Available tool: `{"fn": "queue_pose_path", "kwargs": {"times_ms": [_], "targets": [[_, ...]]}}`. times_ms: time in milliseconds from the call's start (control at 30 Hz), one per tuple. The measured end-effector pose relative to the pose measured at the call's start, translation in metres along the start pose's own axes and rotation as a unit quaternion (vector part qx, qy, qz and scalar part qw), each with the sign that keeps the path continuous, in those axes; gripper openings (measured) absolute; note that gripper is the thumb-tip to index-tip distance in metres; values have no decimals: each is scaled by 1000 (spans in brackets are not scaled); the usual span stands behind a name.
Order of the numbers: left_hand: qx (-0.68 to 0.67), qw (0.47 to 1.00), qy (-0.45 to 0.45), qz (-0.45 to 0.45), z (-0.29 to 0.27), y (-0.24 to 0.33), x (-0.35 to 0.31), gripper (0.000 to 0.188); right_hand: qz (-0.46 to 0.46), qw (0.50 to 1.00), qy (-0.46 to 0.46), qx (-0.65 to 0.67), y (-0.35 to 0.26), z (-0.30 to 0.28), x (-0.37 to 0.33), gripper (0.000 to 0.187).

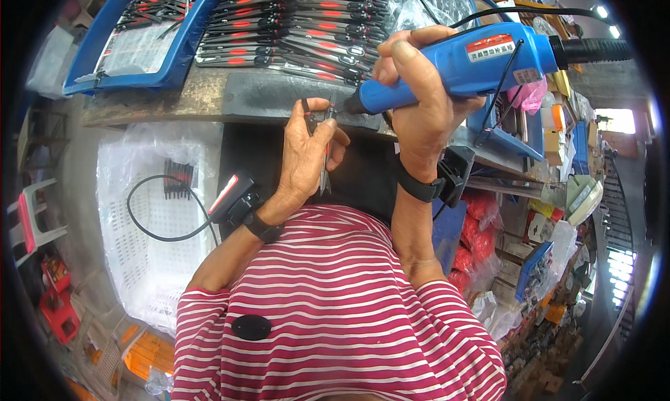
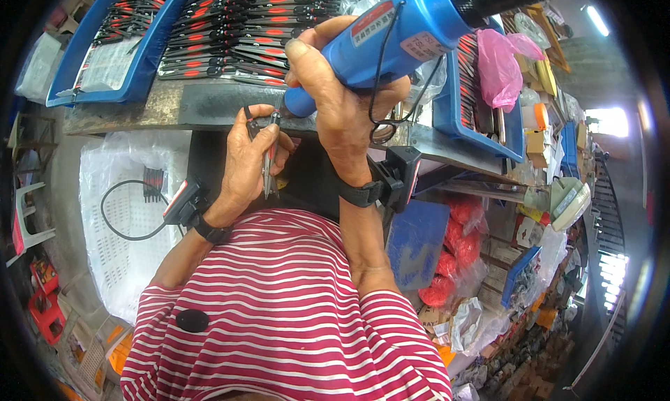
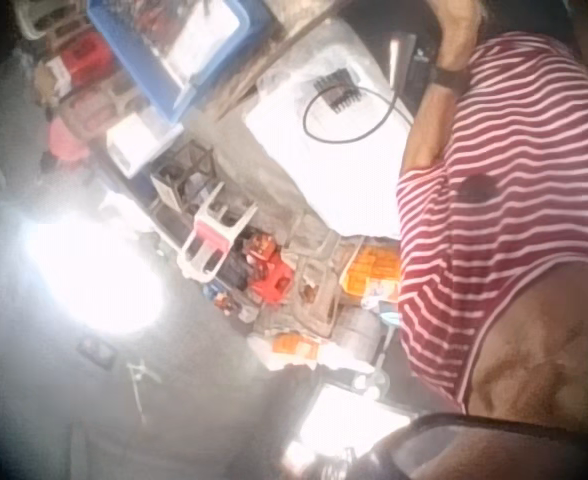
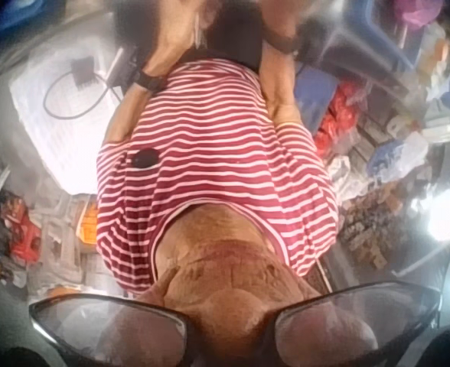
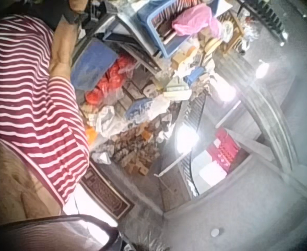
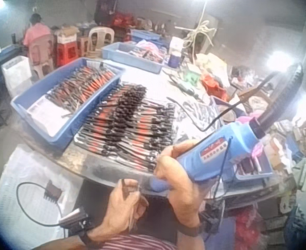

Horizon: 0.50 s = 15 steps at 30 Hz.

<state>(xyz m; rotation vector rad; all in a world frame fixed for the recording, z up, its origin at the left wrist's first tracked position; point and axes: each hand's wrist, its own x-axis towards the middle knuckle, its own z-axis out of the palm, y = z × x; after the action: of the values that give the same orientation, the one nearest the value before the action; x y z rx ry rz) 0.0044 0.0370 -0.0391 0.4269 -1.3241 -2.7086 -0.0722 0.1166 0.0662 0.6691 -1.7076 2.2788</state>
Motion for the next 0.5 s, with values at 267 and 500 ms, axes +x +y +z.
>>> {"fn": "queue_pose_path", "kwargs": {"times_ms": [267,500], "targets": [[-4,999,42,-22,10,1,-2,27,-6,1000,-9,16,1,1,1,20],[-35,998,49,-37,13,3,-4,30,-25,999,-11,16,4,3,2,18]]}}
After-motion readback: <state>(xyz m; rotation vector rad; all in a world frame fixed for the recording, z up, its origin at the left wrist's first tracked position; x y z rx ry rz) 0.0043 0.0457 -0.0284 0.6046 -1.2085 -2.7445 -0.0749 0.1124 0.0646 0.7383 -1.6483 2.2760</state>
